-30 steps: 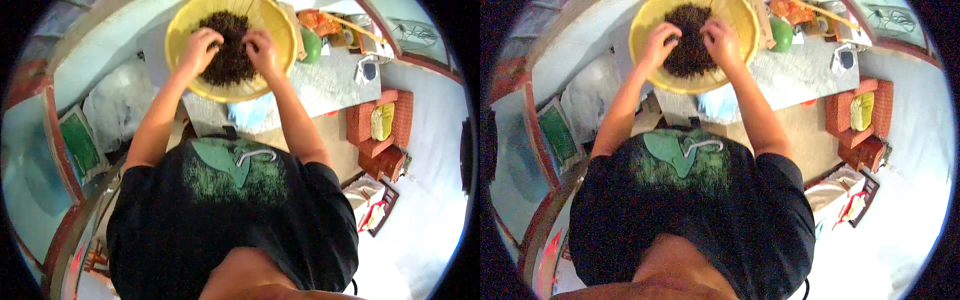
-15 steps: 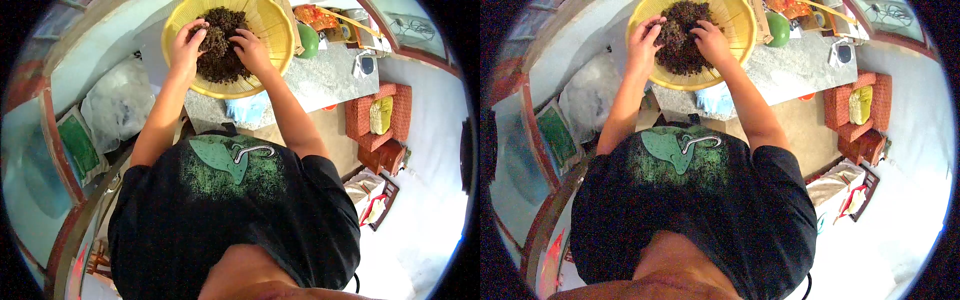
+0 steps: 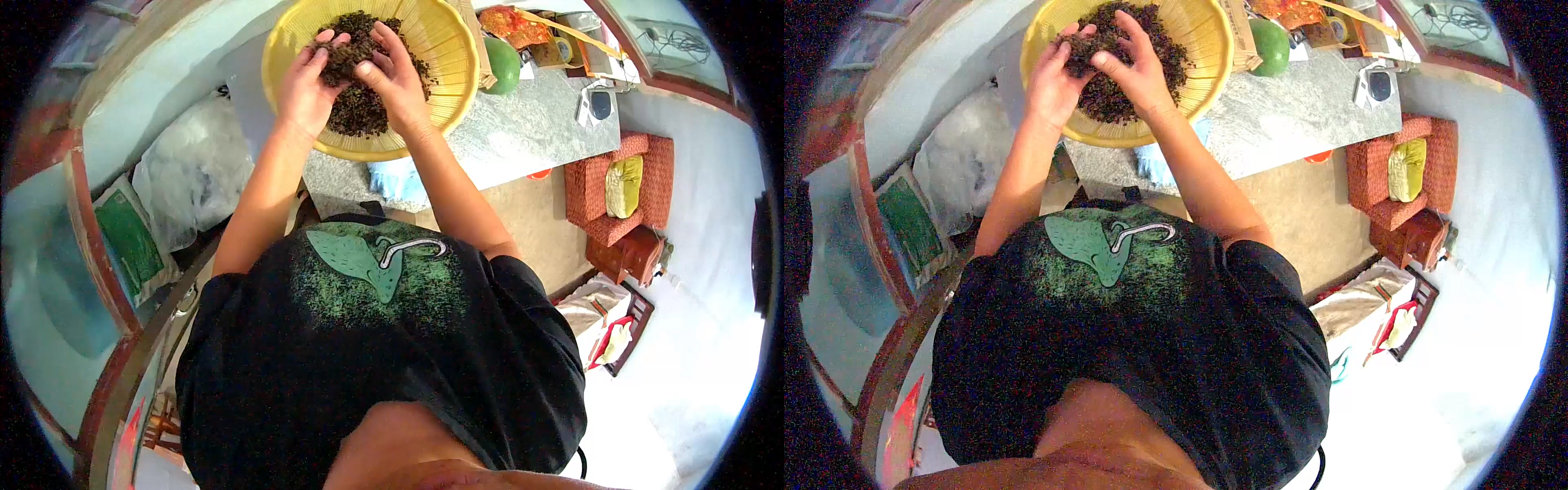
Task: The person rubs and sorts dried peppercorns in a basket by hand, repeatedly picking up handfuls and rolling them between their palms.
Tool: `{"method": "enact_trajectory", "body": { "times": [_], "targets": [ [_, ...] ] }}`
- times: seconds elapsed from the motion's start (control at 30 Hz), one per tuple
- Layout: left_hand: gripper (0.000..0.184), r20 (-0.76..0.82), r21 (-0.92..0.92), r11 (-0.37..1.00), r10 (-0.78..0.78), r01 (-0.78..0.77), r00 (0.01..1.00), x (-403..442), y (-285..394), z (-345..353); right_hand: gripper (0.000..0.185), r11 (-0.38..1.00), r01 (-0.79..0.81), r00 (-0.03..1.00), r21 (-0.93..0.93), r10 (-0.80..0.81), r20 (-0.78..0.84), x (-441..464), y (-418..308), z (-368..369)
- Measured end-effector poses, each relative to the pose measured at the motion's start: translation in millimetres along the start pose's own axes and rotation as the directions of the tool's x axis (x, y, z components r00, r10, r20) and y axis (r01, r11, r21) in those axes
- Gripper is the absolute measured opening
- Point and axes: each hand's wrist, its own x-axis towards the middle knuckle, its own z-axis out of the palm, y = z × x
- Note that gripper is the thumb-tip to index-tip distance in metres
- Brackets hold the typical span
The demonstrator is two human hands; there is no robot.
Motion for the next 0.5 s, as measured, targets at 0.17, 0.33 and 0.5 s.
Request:
{"method": "enact_trajectory", "body": {
  "times": [0.17, 0.33, 0.5],
  "targets": [
    [0.046, 0.054, 0.004, 1.000, -0.028, 0.028, 0.998, -3, -15, 15, 0.044, 0.654, 0.378, 0.906, -0.655, -0.408, 0.116, 8, -5, 3],
    [0.051, -0.114, 0.004, 0.998, -0.064, 0.065, 0.991, 4, -8, 17, 0.029, 0.689, 0.417, 0.852, -0.593, -0.524, -0.011, 23, -34, -17],
    [0.060, -0.084, -0.318, 0.937, -0.181, 0.146, 0.980, 18, -25, 7, 0.031, 0.709, 0.587, 0.762, -0.391, -0.647, -0.028, 11, -50, -1]
  ]
}}
